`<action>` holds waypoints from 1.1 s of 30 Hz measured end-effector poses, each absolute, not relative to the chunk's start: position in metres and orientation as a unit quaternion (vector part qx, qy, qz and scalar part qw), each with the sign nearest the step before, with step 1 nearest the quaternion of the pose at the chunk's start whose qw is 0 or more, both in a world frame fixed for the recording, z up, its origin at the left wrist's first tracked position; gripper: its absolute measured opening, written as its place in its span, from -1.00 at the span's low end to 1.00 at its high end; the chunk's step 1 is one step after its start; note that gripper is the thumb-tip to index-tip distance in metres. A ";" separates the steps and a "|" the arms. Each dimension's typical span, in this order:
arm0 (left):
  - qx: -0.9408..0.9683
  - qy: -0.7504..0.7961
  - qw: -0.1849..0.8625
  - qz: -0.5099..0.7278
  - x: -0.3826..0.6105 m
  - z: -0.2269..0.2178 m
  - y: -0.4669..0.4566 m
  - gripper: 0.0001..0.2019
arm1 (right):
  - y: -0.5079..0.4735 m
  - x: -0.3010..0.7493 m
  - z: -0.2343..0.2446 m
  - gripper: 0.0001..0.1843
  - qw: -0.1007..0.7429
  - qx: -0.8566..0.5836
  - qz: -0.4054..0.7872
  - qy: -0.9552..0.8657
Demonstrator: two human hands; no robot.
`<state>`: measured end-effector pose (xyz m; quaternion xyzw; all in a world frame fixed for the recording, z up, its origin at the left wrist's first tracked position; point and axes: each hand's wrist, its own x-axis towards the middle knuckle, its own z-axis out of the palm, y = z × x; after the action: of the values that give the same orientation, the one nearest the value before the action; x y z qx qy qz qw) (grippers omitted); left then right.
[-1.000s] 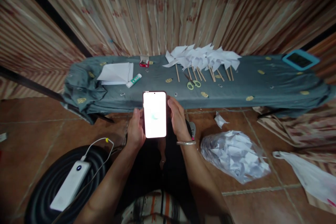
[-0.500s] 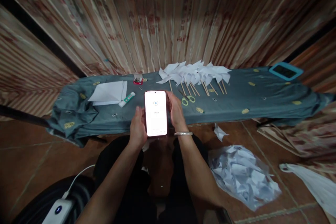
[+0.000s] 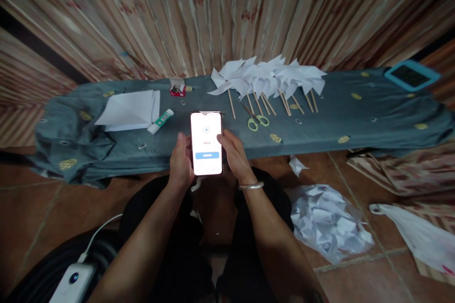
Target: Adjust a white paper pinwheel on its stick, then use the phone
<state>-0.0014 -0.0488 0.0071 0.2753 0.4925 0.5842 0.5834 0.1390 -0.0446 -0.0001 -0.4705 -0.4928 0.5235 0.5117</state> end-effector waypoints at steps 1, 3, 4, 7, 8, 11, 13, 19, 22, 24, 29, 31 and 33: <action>0.277 0.489 0.580 0.590 -0.003 0.006 -0.046 -0.22 | -0.046 0.138 0.002 -0.63 0.500 -0.465 0.543 -0.489; 0.275 0.491 0.576 0.592 -0.005 0.004 -0.041 -0.22 | -0.048 0.136 0.006 -0.63 0.481 -0.453 0.577 -0.480; 0.275 0.492 0.576 0.593 -0.006 0.003 -0.039 -0.22 | -0.049 0.135 0.007 -0.60 0.471 -0.452 0.586 -0.479; 0.278 0.495 0.568 0.596 -0.008 0.001 -0.036 -0.23 | -0.048 0.131 0.008 -0.51 0.458 -0.458 0.591 -0.481; 0.280 0.496 0.565 0.597 -0.008 0.000 -0.036 -0.23 | -0.048 0.130 0.007 -0.50 0.457 -0.460 0.590 -0.481; 0.285 0.497 0.562 0.596 -0.009 0.000 -0.035 -0.22 | -0.046 0.128 0.006 -0.51 0.455 -0.465 0.584 -0.485; 0.287 0.501 0.563 0.592 -0.010 -0.001 -0.036 -0.21 | -0.045 0.127 0.005 -0.52 0.453 -0.465 0.582 -0.491; 0.292 0.511 0.552 0.590 -0.015 -0.004 -0.037 -0.22 | -0.046 0.123 0.007 -0.57 0.461 -0.464 0.578 -0.487; 0.287 0.508 0.555 0.593 -0.016 -0.006 -0.037 -0.24 | -0.048 0.123 0.009 -0.67 0.469 -0.462 0.572 -0.488; 0.286 0.504 0.559 0.593 -0.016 -0.008 -0.037 -0.25 | -0.048 0.123 0.010 -0.73 0.474 -0.459 0.569 -0.491; 0.290 0.505 0.549 0.599 -0.014 -0.010 -0.037 -0.25 | -0.047 0.125 0.012 -0.82 0.486 -0.463 0.552 -0.494; 0.292 0.506 0.547 0.599 -0.013 -0.010 -0.037 -0.25 | -0.046 0.125 0.014 -0.87 0.490 -0.471 0.542 -0.495; 0.290 0.506 0.554 0.594 -0.012 -0.010 -0.037 -0.24 | -0.045 0.126 0.016 -0.88 0.493 -0.476 0.529 -0.500</action>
<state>-0.0117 -0.0367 -0.0102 0.2901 0.5059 0.5938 0.5544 0.1264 -0.0454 0.0156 -0.4762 -0.4999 0.5293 0.4931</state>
